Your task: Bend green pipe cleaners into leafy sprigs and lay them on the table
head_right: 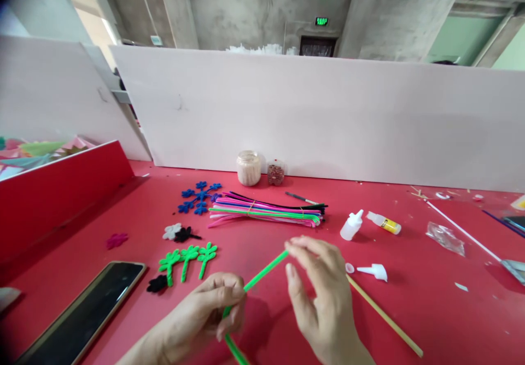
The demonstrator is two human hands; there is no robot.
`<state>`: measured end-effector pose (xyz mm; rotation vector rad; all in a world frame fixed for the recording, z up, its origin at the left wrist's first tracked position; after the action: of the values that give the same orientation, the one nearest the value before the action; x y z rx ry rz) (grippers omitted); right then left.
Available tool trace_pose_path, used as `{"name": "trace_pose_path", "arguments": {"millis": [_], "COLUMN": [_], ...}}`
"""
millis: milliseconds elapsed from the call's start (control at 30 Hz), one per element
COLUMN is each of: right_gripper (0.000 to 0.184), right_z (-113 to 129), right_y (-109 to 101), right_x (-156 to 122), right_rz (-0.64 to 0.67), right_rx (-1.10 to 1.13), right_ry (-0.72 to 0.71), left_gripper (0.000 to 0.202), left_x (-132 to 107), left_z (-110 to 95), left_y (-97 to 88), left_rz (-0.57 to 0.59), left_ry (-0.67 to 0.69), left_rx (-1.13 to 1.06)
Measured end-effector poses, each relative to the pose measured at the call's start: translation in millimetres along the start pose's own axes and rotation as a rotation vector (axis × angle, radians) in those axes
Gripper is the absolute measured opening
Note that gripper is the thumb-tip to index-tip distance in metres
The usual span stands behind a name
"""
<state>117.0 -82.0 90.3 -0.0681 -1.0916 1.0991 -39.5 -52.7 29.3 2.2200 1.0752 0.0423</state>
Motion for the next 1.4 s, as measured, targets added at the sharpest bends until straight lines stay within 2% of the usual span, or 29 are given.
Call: {"name": "trace_pose_path", "arguments": {"millis": [67,167,233,300,400,467,533,600,667,833,967,1067,1233,1400], "right_gripper": [0.030,0.018,0.014,0.018,0.017,0.016,0.021,0.026,0.027,0.027,0.027,0.026,0.029,0.028], "right_z": [23,38,35,24,1,-10,-11,-6,-2,1,0,-12,-39,-51], "right_y": [4,13,23,30,28,26,30,34,34,44,56,55,44,36], "right_x": [2,2,-1,-5,-6,-8,-11,-14,-13,-13,-17,-15,-9,-7], "right_rz": [0.162,0.340,0.498,0.569,0.463,0.428,0.535,0.679,0.717,0.649,0.611,0.443,0.123,-0.019], "right_rx": [-0.122,-0.185,-0.155,-0.150,-0.117,0.022,0.227,0.394,0.482,0.656,0.680,0.627,0.552,0.548], "right_ry": [-0.163,-0.167,-0.101,-0.004,0.209,0.353,0.443,0.479,0.514,0.649,0.659,0.678,0.752,0.769], "left_gripper": [0.022,0.022,0.023,0.022,0.019,0.019,0.022,0.025,0.026,0.027,0.027,0.025,0.027,0.023], "left_x": [-2,-4,-3,-1,1,2,2,3,3,3,2,2,5,7], "left_z": [0,-1,-3,-5,-10,-15,-17,-17,-15,-5,-6,-8,2,11], "left_y": [1.8,2.6,0.4,-2.7,-6.7,-10.8,-14.4,-14.8,-13.0,-7.2,-3.5,-3.1,-4.1,-4.1], "left_rz": [0.026,0.049,0.031,-0.002,-0.061,-0.143,-0.209,-0.200,-0.149,-0.085,-0.145,-0.203,-0.164,-0.148], "left_ry": [-0.078,-0.125,-0.087,-0.027,0.083,0.146,0.160,0.136,0.098,0.010,0.033,0.085,0.029,0.004], "left_rx": [0.068,0.124,0.143,0.143,0.110,0.106,0.105,0.092,0.100,0.232,0.241,0.242,0.250,0.120]}}
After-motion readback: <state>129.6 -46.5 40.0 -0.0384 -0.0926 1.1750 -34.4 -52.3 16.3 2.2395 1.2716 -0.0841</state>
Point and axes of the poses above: each hand's wrist, its own x-axis towards the middle knuckle, its own y-axis out of the palm, z = x × y, the point moved 5 cm from there along x, towards the middle knuckle, and after that the axes turned 1 degree about z, right-handed, at the moved point
